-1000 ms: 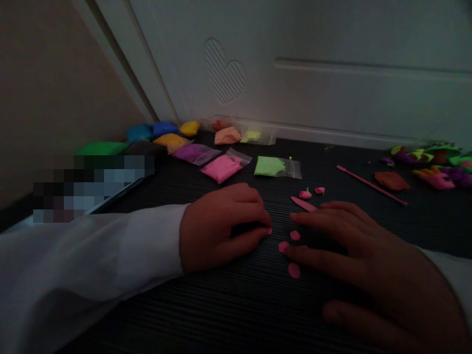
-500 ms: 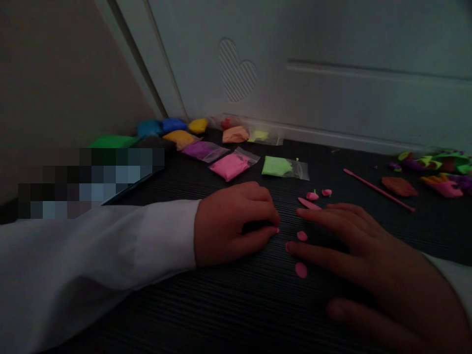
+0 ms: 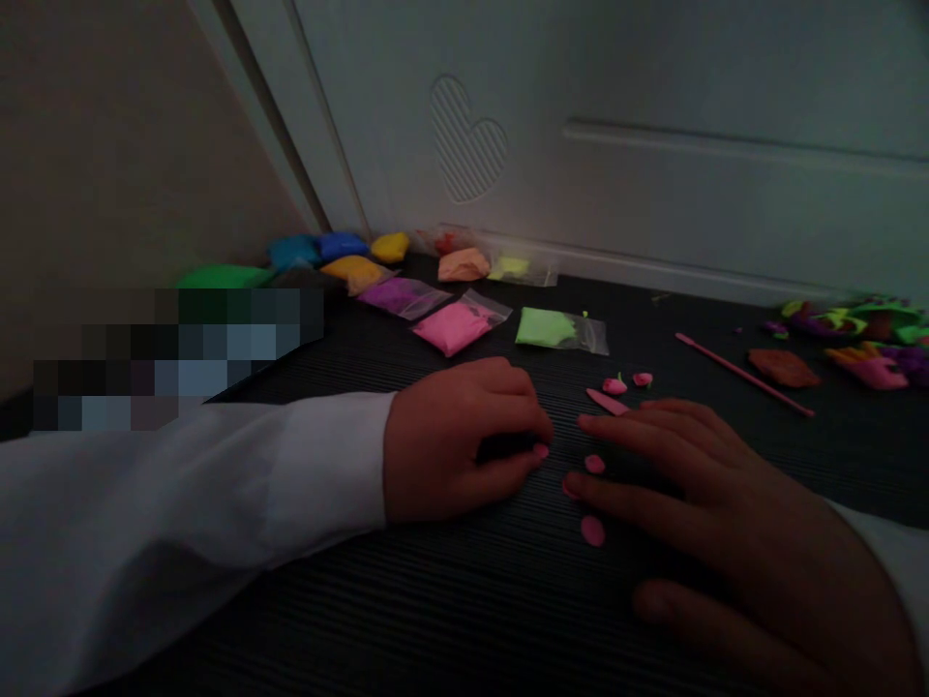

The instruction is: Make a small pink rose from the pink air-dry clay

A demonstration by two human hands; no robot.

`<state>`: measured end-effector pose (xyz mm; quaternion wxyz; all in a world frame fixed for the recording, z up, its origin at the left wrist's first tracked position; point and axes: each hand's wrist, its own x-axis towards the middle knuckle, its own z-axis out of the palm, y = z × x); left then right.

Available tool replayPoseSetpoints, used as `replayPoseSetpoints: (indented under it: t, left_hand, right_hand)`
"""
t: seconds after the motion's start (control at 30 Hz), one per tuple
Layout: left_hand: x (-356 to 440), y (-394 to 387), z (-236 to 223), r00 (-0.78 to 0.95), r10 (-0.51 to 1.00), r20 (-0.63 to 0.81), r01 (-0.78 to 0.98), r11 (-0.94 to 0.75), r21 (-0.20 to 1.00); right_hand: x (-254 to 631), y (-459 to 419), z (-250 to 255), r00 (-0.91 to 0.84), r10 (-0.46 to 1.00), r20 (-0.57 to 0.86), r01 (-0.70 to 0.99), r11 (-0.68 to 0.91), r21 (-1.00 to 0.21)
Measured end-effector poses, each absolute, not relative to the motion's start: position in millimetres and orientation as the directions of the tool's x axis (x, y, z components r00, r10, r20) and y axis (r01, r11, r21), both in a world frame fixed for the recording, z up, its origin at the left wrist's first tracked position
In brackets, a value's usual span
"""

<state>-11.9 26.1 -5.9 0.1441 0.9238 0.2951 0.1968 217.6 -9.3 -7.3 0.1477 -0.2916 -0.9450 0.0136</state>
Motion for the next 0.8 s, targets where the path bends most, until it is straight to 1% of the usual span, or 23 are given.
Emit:
replayPoseSetpoints:
  t: [0.13,0.37,0.43,0.6,0.8]
  left_hand:
    - [-12,27,-6,0.750,0.599,0.282,0.487,-0.788,0.377]
    - [-13,29,-7,0.760,0.580,0.294,0.463,-0.800,0.383]
    - [-13,30,-7,0.758,0.581,0.297,0.455,-0.796,0.398]
    - [-13,34,-6,0.743,0.594,0.310,0.411,-0.769,0.489]
    - [-2,26,0,0.729,0.603,0.325,0.390,-0.756,0.526]
  right_hand:
    - [220,-9,-9,-0.766,0.557,0.320,0.541,0.828,-0.147]
    - [224,-9,-8,-0.754,0.578,0.312,0.544,0.816,-0.194]
    - [225,-9,-7,-0.751,0.575,0.324,0.540,0.817,-0.200]
    - [227,-8,-6,-0.742,0.576,0.342,0.545,0.816,-0.192]
    - [230,-4,-7,-0.696,0.594,0.403,0.552,0.802,-0.228]
